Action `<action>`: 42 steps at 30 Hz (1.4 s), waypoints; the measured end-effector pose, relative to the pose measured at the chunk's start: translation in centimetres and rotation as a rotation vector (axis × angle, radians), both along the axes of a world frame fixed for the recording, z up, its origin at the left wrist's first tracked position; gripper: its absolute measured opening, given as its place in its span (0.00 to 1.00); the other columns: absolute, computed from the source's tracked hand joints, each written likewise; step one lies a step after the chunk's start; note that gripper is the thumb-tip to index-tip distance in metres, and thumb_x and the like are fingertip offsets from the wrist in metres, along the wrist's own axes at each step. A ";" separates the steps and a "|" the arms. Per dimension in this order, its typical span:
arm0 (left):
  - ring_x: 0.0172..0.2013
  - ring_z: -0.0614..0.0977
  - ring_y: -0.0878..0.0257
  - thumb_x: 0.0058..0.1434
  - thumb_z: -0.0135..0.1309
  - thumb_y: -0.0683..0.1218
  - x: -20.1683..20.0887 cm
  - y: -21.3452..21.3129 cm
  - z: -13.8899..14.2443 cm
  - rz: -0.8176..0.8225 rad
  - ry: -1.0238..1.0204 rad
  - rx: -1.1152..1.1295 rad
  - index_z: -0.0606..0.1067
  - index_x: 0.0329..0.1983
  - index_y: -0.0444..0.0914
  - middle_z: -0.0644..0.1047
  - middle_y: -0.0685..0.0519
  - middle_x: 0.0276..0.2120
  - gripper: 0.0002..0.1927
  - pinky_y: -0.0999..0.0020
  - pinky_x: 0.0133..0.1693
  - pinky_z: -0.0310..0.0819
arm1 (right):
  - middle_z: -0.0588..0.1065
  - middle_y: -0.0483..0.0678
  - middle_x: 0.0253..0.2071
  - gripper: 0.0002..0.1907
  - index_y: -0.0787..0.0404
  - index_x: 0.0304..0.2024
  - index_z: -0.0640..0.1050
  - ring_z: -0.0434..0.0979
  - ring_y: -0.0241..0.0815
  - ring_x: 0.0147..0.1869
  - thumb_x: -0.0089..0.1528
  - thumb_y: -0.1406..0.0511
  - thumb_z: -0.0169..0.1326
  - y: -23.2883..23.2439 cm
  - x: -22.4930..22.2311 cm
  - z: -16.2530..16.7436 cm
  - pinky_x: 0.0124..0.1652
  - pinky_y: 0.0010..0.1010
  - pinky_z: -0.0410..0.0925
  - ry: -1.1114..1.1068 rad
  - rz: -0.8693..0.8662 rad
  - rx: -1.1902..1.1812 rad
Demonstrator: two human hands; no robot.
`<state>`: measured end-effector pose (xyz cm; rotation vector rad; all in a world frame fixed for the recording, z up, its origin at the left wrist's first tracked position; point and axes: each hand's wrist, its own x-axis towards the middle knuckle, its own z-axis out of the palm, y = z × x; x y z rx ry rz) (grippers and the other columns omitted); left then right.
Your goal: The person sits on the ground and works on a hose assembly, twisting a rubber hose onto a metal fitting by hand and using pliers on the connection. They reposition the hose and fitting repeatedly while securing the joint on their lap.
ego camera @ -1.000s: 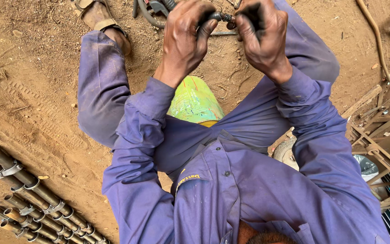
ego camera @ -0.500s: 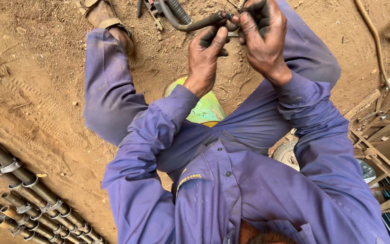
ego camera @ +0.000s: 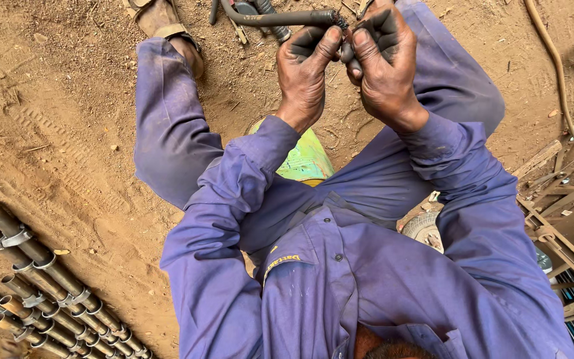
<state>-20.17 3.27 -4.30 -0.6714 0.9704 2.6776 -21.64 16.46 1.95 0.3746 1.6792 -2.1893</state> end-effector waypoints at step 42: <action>0.34 0.81 0.62 0.70 0.56 0.47 -1.0 0.3 0.1 -0.062 0.167 -0.762 0.75 0.40 0.33 0.79 0.50 0.33 0.11 0.65 0.39 0.77 | 0.72 0.56 0.38 0.12 0.65 0.46 0.71 0.74 0.56 0.43 0.79 0.63 0.53 -1.2 -1.9 1.5 0.44 0.47 0.66 0.784 0.167 1.069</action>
